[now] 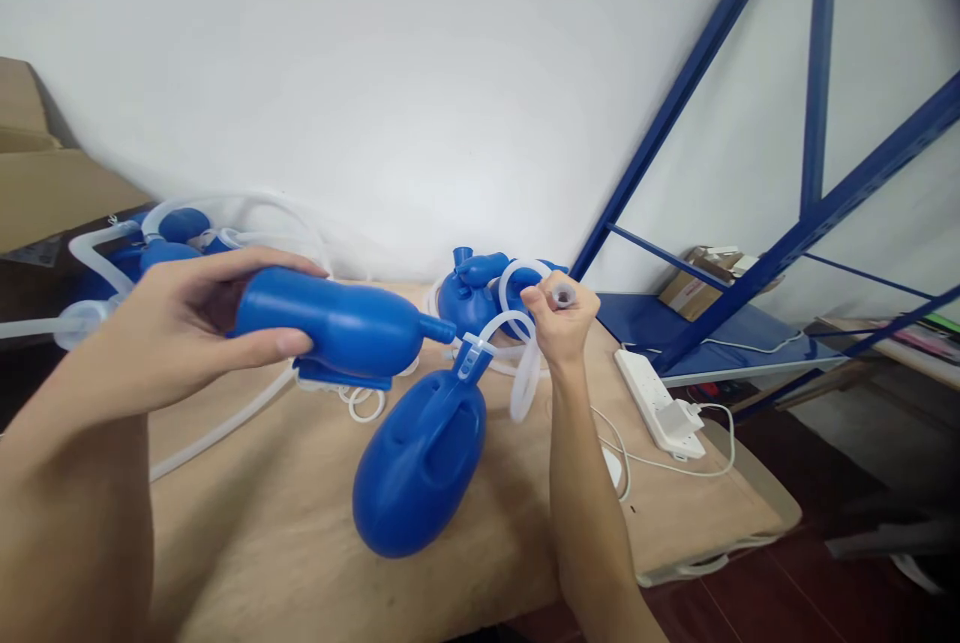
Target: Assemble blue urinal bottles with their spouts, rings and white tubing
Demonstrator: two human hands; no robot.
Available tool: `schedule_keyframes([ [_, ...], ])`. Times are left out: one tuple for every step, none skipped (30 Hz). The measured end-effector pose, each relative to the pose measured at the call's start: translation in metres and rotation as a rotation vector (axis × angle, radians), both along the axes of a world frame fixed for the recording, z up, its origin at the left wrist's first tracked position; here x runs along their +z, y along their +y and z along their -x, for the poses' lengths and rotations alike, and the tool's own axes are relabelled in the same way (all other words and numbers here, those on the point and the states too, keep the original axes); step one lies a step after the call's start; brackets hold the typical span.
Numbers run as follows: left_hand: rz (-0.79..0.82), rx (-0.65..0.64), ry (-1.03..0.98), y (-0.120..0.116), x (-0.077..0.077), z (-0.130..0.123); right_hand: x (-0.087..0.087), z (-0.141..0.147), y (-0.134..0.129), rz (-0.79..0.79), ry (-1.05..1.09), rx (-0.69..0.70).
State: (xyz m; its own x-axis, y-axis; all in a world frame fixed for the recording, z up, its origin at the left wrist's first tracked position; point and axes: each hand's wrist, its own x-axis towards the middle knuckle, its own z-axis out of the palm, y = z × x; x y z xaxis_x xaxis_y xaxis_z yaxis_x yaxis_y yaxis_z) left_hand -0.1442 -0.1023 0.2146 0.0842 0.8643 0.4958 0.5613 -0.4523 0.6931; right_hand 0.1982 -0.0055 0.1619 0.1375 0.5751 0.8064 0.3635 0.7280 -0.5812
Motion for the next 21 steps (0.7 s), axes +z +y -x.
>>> schedule_keyframes([
  [0.047,-0.054,0.061,0.002,-0.001,0.001,0.003,-0.003,-0.004,0.041,-0.043,0.094],
  [0.105,-0.118,0.112,0.006,-0.003,0.0,0.005,-0.004,-0.007,0.103,-0.09,0.181],
  [0.173,-0.19,0.155,0.013,-0.007,-0.003,0.006,-0.004,-0.01,0.176,-0.137,0.252],
  [0.249,-0.271,0.192,0.021,-0.012,-0.007,0.007,-0.003,-0.013,0.248,-0.198,0.302],
  [0.324,-0.351,0.228,0.03,-0.018,-0.012,0.006,-0.001,-0.014,0.305,-0.277,0.324],
  [0.38,-0.414,0.254,0.04,-0.025,-0.016,0.005,0.001,-0.016,0.338,-0.376,0.317],
  [0.412,-0.458,0.261,0.049,-0.033,-0.021,0.002,0.002,-0.017,0.34,-0.5,0.29],
  [0.432,-0.493,0.246,0.058,-0.041,-0.024,-0.002,0.004,-0.019,0.308,-0.646,0.258],
  [0.447,-0.533,0.209,0.065,-0.049,-0.026,-0.007,0.005,-0.021,0.251,-0.796,0.228],
  [0.458,-0.575,0.16,0.072,-0.056,-0.027,-0.014,0.006,-0.024,0.182,-0.937,0.207],
  [0.471,-0.621,0.114,0.077,-0.063,-0.027,-0.021,0.007,-0.028,0.117,-1.055,0.193],
  [0.488,-0.663,0.076,0.081,-0.07,-0.027,-0.028,0.007,-0.032,0.071,-1.145,0.181],
  [0.508,-0.699,0.049,0.084,-0.075,-0.026,-0.036,0.007,-0.036,0.051,-1.202,0.167],
  [0.531,-0.729,0.032,0.085,-0.08,-0.026,-0.043,0.007,-0.039,0.052,-1.228,0.158],
  [0.553,-0.755,0.019,0.085,-0.083,-0.028,-0.049,0.006,-0.042,0.069,-1.231,0.159],
  [0.567,-0.783,0.004,0.085,-0.087,-0.03,-0.054,0.005,-0.043,0.093,-1.222,0.178],
  [0.573,-0.816,-0.011,0.083,-0.089,-0.034,-0.058,0.004,-0.043,0.12,-1.205,0.208],
  [0.568,-0.859,-0.021,0.082,-0.091,-0.039,-0.061,0.004,-0.042,0.149,-1.189,0.239],
  [0.555,-0.907,-0.024,0.08,-0.092,-0.045,-0.062,0.003,-0.041,0.176,-1.174,0.259],
  [0.539,-0.953,-0.017,0.078,-0.092,-0.051,-0.063,0.003,-0.039,0.203,-1.163,0.265],
  [0.525,-0.988,-0.002,0.076,-0.092,-0.056,-0.063,0.004,-0.038,0.226,-1.157,0.261],
])
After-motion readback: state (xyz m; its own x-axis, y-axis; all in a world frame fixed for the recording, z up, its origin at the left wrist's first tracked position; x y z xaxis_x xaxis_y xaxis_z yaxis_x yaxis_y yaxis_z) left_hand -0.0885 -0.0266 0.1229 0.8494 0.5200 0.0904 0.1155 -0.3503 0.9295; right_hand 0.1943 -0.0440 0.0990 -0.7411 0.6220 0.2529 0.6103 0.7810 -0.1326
